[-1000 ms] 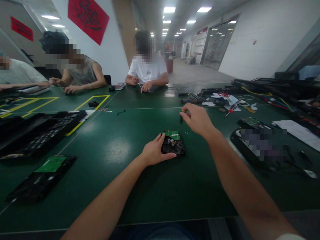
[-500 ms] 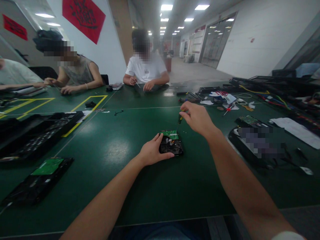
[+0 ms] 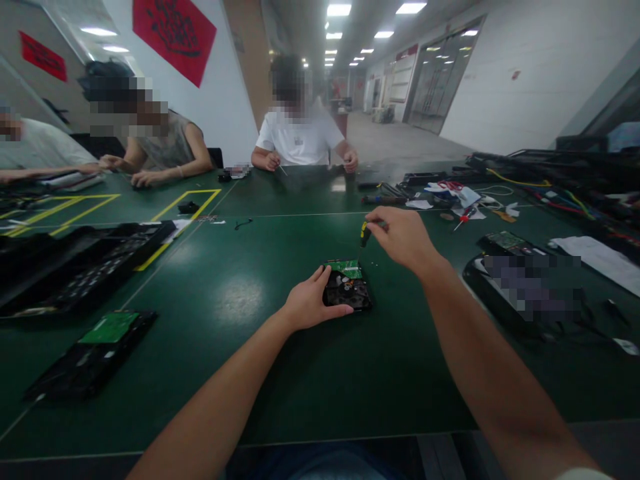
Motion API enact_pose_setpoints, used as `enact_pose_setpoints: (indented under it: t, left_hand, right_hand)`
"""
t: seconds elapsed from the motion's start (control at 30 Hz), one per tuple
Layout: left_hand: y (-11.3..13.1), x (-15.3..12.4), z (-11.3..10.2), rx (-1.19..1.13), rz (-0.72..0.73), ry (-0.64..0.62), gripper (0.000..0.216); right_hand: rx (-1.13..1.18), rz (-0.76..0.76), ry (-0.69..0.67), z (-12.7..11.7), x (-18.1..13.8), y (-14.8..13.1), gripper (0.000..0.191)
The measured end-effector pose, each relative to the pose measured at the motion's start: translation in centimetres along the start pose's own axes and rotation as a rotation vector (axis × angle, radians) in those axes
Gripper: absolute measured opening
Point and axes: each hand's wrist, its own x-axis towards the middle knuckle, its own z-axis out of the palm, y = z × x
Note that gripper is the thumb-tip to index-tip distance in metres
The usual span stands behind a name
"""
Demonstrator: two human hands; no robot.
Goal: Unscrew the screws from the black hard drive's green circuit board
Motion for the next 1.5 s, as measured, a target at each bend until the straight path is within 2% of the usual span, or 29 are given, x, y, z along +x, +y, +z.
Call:
enact_pose_setpoints:
  t: [0.13, 0.3, 0.5, 0.67, 0.93, 1.17, 1.37, 1.5]
  left_hand:
    - [0.0, 0.0, -0.1, 0.004, 0.011, -0.008, 0.135]
    - [0.1, 0.0, -0.3, 0.006, 0.001, -0.015, 0.135]
    - [0.0, -0.1, -0.3, -0.012, 0.017, -0.006, 0.133]
    - [0.1, -0.1, -0.2, -0.013, 0.014, -0.005, 0.132]
    - [0.1, -0.1, -0.3, -0.008, 0.002, -0.018, 0.134]
    - [0.1, -0.1, -0.2, -0.016, 0.008, -0.011, 0.133]
    - [0.0, -0.1, -0.2, -0.021, 0.015, 0.002, 0.130]
    - [0.0, -0.1, -0.2, -0.027, 0.010, -0.002, 0.131]
  right_hand:
    - [-0.031, -0.021, -0.016, -0.2, 0.0, -0.3, 0.023]
    - [-0.043, -0.008, -0.035, -0.5, 0.0, -0.3, 0.021]
    - [0.032, 0.018, -0.019, -0.1, 0.1, -0.7, 0.014]
    - [0.081, 0.046, -0.018, 0.2, 0.1, -1.0, 0.016]
    - [-0.006, 0.011, -0.049, -0.2, 0.1, -0.9, 0.020]
    - [0.038, 0.016, -0.009, 0.0, 0.1, -0.7, 0.011]
    - [-0.090, 0.041, -0.014, -0.2, 0.0, -1.0, 0.017]
    - [-0.075, 0.031, -0.007, 0.0, 0.1, -0.8, 0.016]
